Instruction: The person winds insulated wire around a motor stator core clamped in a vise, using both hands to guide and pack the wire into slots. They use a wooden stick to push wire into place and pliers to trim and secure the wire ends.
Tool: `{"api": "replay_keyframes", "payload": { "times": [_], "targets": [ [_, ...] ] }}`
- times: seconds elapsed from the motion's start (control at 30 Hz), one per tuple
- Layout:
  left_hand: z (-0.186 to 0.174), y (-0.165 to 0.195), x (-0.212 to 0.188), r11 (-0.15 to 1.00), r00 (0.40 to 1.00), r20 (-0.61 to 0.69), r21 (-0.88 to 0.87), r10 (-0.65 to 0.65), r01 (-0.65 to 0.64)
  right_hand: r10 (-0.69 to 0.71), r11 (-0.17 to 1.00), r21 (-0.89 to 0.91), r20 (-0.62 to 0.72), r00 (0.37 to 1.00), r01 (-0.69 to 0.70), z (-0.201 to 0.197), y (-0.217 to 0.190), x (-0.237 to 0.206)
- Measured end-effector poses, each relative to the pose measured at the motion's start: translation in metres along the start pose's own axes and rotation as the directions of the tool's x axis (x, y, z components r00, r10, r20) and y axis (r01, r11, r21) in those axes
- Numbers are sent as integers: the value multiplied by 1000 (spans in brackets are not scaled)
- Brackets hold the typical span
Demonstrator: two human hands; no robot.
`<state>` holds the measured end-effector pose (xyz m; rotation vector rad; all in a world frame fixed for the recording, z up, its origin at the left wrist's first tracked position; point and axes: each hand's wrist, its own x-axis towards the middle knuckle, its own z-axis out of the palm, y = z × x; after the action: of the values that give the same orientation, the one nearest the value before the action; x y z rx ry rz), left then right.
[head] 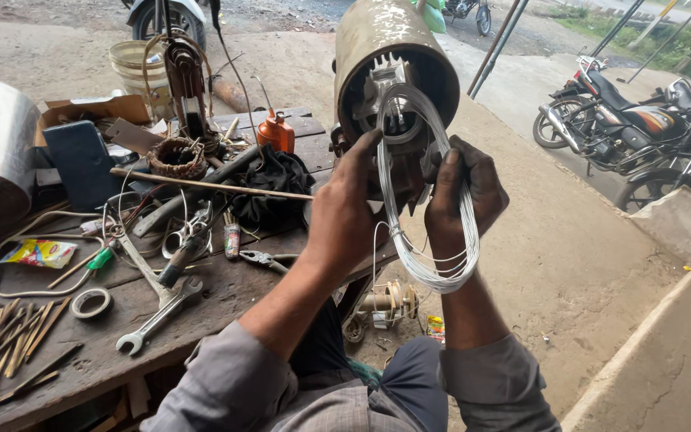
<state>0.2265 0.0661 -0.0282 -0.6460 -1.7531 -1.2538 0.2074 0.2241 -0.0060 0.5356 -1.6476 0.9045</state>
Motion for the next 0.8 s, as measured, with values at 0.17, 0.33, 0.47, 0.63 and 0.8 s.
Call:
{"api": "replay_keyframes", "payload": {
  "times": [0.17, 0.33, 0.47, 0.63, 0.8],
  "targets": [
    [9, -13, 9, 961, 998, -55, 275, -18, 32, 50, 999, 7, -23, 998, -50, 6, -3, -3],
    [1, -19, -1, 896, 992, 91, 428, 86, -117, 78, 991, 108, -11, 997, -76, 8, -1, -3],
    [-11, -17, -3, 907, 989, 138, 405, 61, -112, 96, 990, 106, -21, 995, -94, 10, -2, -4],
    [-19, -7, 6, 857, 977, -8, 482, 213, -182, 157, 982, 119, -55, 986, -149, 15, -6, -7],
    [-19, -15, 32, 850, 984, -4, 503, 180, -154, 104, 991, -71, -68, 992, -109, 17, -10, -7]
  ]
}}
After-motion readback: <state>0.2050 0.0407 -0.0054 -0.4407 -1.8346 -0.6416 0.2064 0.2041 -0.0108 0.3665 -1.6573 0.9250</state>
